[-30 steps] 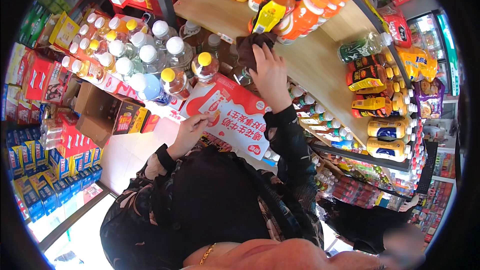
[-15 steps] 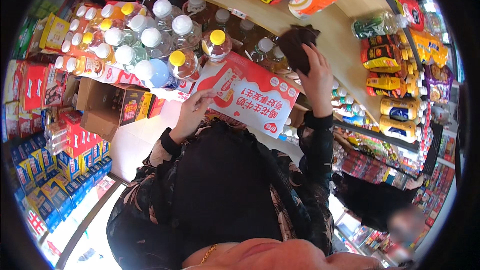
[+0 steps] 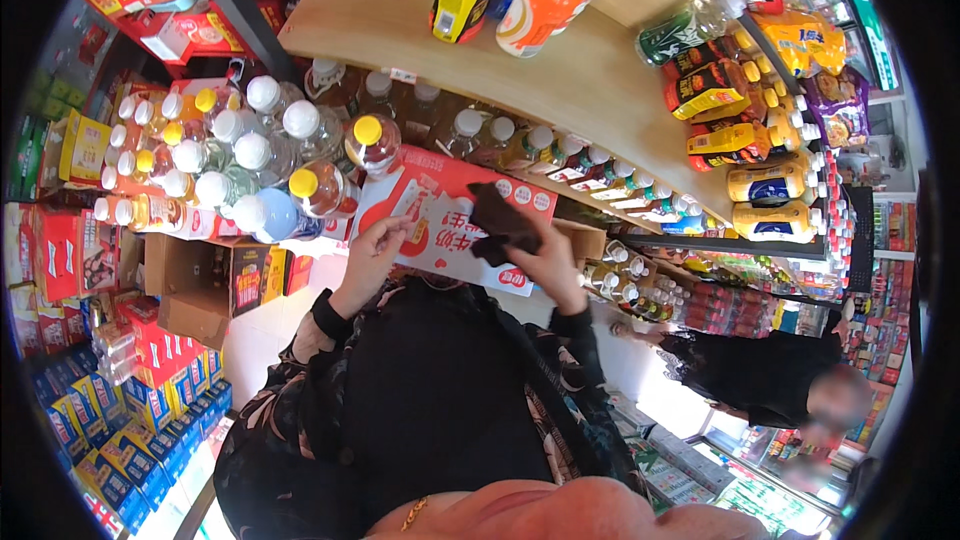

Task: The person arranges various bottled beverages on a store shelf. They pick up bottles from a cardboard box and place them on the shelf, organizing them by type and color. The person handles multiple bottles, including orange juice, water, and other drinks, ensuring they are neatly aligned.

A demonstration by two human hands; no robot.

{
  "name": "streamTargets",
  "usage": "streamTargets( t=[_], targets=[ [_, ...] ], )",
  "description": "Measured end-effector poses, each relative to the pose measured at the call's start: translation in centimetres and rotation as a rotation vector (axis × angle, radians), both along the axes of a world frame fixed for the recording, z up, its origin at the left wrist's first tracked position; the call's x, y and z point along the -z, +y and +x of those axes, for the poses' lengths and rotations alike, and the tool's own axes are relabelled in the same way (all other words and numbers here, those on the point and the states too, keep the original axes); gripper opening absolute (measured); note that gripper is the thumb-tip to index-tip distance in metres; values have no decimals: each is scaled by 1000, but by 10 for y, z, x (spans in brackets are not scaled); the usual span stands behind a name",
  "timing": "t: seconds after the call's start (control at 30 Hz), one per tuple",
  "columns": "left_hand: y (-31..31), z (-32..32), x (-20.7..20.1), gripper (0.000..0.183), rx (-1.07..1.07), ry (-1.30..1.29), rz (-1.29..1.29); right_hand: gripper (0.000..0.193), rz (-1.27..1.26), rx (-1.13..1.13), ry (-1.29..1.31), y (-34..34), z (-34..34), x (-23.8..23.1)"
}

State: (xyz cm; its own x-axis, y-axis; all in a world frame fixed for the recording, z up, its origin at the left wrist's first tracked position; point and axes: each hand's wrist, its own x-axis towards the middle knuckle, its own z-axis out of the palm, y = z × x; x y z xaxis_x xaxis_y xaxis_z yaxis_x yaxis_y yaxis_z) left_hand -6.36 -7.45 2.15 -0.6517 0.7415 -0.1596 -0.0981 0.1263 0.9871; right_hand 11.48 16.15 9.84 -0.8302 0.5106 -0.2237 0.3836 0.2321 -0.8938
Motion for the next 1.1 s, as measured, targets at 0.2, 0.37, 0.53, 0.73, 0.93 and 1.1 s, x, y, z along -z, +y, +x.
streamTargets(
  t=[0.2, 0.37, 0.53, 0.73, 0.93, 1.1],
  targets=[
    [18, 8, -1, 27, 78, -51, 32, 71, 638, -234, 20, -25, -21, 61],
    [20, 11, 7, 31, 58, 15, -35, 60, 699, -396, -145, -12, -28, 31],
    [51, 5, -17, 57, 217, 484, -57, 52, 600, -26, 264, 42, -83, -69],
    [103, 24, -16, 80, 528, 931, -130, 83, 853, 262, 533, 100, -173, -78],
    [113, 36, 0, 74, 687, 969, -319, 95, 654, 334, 483, 110, -211, -73],
    [114, 38, 10, 61, 606, 983, -288, 85, 611, 273, 422, 112, -195, -84]
  ],
)
